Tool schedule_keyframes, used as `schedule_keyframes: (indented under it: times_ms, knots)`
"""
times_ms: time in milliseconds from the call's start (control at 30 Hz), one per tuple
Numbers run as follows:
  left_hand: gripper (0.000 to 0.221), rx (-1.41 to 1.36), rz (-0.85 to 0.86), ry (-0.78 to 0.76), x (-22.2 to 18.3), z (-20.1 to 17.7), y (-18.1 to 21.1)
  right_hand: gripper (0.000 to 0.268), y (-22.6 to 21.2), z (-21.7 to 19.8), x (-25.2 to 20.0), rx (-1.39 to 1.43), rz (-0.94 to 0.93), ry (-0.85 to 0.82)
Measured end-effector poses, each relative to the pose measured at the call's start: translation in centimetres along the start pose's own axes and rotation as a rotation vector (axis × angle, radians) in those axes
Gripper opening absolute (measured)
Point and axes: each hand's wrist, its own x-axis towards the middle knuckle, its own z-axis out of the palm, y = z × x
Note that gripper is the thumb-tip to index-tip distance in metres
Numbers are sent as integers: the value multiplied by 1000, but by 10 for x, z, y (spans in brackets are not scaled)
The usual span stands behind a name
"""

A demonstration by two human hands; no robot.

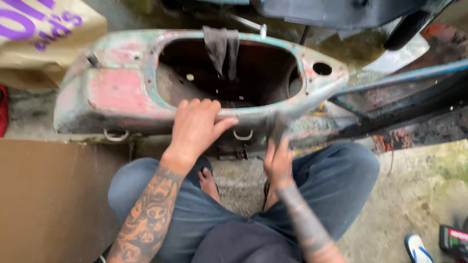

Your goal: Scrubbing a metal scooter frame component with a wire brush to clean the surface.

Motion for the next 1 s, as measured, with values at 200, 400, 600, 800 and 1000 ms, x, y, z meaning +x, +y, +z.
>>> schedule_keyframes:
  times_ms: [200, 400, 600, 800, 1000]
  knots:
    - [52, 25, -21, 0, -5, 2, 1, 46, -39, -26, 28, 177, 31, 66]
    - [51, 14, -16, 9, -8, 5, 2, 47, -5, -23, -13, 213, 187, -152]
    - [49, 28, -18, 13, -6, 3, 4, 52, -14, -16, 45, -33, -61, 105]
    - [52, 34, -20, 17, -8, 5, 5, 48, 2, -28, -39, 83, 298, -380]
    - [49, 58, -27, -13, -7, 4, 5, 47, -37, -55, 50, 288, 236, -173]
